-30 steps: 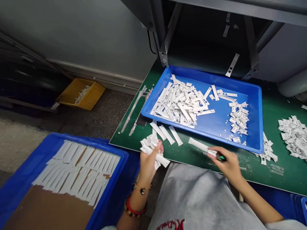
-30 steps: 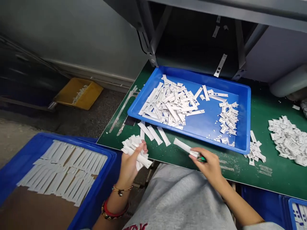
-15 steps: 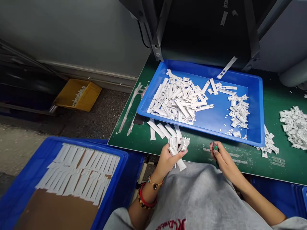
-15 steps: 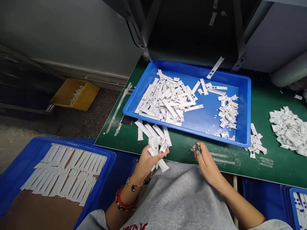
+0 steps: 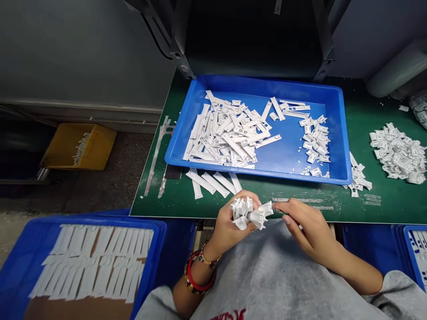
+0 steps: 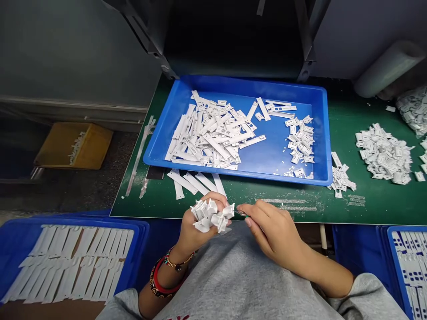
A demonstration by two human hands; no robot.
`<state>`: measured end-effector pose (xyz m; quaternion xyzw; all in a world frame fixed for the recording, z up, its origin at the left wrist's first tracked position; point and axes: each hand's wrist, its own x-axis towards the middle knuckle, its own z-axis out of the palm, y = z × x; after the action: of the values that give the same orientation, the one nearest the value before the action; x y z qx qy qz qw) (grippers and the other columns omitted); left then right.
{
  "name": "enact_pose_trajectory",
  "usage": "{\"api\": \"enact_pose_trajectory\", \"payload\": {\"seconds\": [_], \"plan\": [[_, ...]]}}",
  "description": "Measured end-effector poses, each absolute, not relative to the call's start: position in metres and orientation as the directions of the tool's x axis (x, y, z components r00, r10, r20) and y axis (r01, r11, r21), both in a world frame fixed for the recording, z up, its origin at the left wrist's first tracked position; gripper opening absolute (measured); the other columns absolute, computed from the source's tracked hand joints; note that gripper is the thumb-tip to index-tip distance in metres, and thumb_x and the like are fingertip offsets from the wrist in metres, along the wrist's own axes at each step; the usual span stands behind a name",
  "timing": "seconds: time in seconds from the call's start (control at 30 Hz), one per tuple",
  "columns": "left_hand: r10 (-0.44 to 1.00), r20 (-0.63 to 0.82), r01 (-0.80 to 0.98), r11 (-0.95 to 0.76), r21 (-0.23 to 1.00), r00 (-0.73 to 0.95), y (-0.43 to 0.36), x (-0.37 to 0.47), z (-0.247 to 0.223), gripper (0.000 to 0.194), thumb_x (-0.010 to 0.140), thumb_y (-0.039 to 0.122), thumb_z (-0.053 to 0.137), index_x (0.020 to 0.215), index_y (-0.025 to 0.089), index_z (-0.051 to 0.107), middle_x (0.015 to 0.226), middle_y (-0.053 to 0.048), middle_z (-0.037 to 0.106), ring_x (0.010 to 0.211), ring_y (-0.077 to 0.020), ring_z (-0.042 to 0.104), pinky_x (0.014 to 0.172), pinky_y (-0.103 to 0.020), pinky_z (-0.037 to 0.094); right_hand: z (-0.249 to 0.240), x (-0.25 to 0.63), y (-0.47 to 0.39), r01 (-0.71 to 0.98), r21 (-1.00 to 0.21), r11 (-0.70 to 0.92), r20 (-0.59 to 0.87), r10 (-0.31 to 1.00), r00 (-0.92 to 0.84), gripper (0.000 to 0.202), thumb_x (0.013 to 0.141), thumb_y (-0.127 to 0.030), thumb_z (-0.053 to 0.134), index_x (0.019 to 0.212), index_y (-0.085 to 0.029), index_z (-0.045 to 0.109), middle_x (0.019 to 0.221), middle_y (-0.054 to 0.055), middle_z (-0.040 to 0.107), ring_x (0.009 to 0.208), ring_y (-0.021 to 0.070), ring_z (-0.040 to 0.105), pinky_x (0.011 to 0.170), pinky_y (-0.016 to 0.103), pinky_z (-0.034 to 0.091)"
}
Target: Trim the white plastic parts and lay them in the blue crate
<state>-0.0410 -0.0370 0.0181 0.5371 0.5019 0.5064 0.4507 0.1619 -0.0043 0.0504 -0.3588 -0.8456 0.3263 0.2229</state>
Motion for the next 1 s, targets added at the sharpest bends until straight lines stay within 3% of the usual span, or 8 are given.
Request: {"api": "enact_pose_trajectory", "payload": {"seconds": [0.2, 0.37, 0.5, 0.63, 0.8, 0.9, 1.0], "plan": [[0.995, 0.097, 0.110, -0.099, 0.989, 0.024, -0.038, -0.041, 0.018, 0.013, 0.075, 0.023, 0.071, 0.078, 0.017, 0.060, 0.084, -0.005, 0.063, 0.073, -0.0153, 0.059, 0.068, -0.028, 0.050, 0.062, 0.166, 0.007, 0.410, -0.776, 0.479, 0.040, 0.686, -0.726, 0.028, 0.100, -0.027, 0.037, 0.117, -0.021, 0.060, 0.076, 0.002, 0.061, 0.068, 0.0142, 0.058, 0.060, 0.024, 0.045], [0.990, 0.130, 0.099, -0.134, 0.986, 0.049, -0.038, -0.038, 0.017, 0.013, 0.076, 0.024, 0.070, 0.079, 0.017, 0.060, 0.084, -0.005, 0.063, 0.071, -0.0154, 0.059, 0.067, -0.028, 0.051, 0.067, 0.172, 0.016, 0.349, -0.828, 0.438, 0.000, 0.624, -0.782, 0.030, 0.101, -0.028, 0.039, 0.122, -0.025, 0.060, 0.081, 0.001, 0.063, 0.071, 0.0135, 0.058, 0.064, 0.023, 0.047], [0.987, 0.158, 0.085, -0.161, 0.983, 0.036, -0.040, -0.037, 0.014, 0.012, 0.075, 0.022, 0.072, 0.079, 0.017, 0.062, 0.086, -0.006, 0.064, 0.074, -0.0161, 0.060, 0.068, -0.028, 0.051, 0.072, 0.173, 0.014, 0.352, -0.842, 0.408, 0.006, 0.661, -0.751, 0.030, 0.099, -0.028, 0.044, 0.123, -0.024, 0.062, 0.083, 0.003, 0.063, 0.074, 0.0140, 0.059, 0.066, 0.025, 0.048], [0.985, 0.168, 0.046, -0.169, 0.984, 0.038, -0.042, -0.036, 0.014, 0.012, 0.074, 0.020, 0.074, 0.079, 0.017, 0.064, 0.086, -0.006, 0.064, 0.075, -0.0164, 0.060, 0.070, -0.028, 0.050, 0.070, 0.172, 0.006, 0.380, -0.801, 0.463, 0.092, 0.722, -0.685, 0.030, 0.096, -0.024, 0.050, 0.124, -0.026, 0.061, 0.090, 0.004, 0.064, 0.079, 0.0153, 0.060, 0.068, 0.027, 0.050], [0.991, 0.120, 0.026, -0.122, 0.992, 0.050, -0.044, -0.034, 0.018, 0.014, 0.073, 0.026, 0.075, 0.075, 0.017, 0.064, 0.083, -0.006, 0.064, 0.069, -0.0160, 0.059, 0.066, -0.029, 0.050, 0.057, 0.172, 0.003, 0.580, -0.592, 0.559, 0.311, 0.823, -0.476, 0.030, 0.092, -0.018, 0.054, 0.119, -0.025, 0.064, 0.087, 0.005, 0.065, 0.077, 0.0170, 0.060, 0.068, 0.030, 0.049], [0.994, 0.101, 0.033, -0.102, 0.994, 0.045, -0.044, -0.033, 0.019, 0.018, 0.072, 0.031, 0.076, 0.072, 0.018, 0.064, 0.083, -0.006, 0.065, 0.068, -0.0161, 0.058, 0.066, -0.030, 0.050, 0.059, 0.171, 0.005, 0.526, -0.655, 0.542, 0.315, 0.829, -0.463, 0.026, 0.094, -0.015, 0.045, 0.112, -0.021, 0.062, 0.090, 0.006, 0.065, 0.081, 0.0184, 0.061, 0.071, 0.031, 0.049], [0.991, 0.120, 0.036, -0.122, 0.992, 0.050, -0.042, -0.032, 0.021, 0.016, 0.072, 0.028, 0.076, 0.073, 0.018, 0.064, 0.084, -0.005, 0.064, 0.069, -0.0156, 0.058, 0.067, -0.029, 0.049, 0.067, 0.167, 0.005, 0.422, -0.740, 0.524, 0.256, 0.800, -0.543, 0.025, 0.093, -0.012, 0.036, 0.097, -0.019, 0.059, 0.078, 0.004, 0.061, 0.069, 0.0156, 0.059, 0.060, 0.027, 0.047]]}}
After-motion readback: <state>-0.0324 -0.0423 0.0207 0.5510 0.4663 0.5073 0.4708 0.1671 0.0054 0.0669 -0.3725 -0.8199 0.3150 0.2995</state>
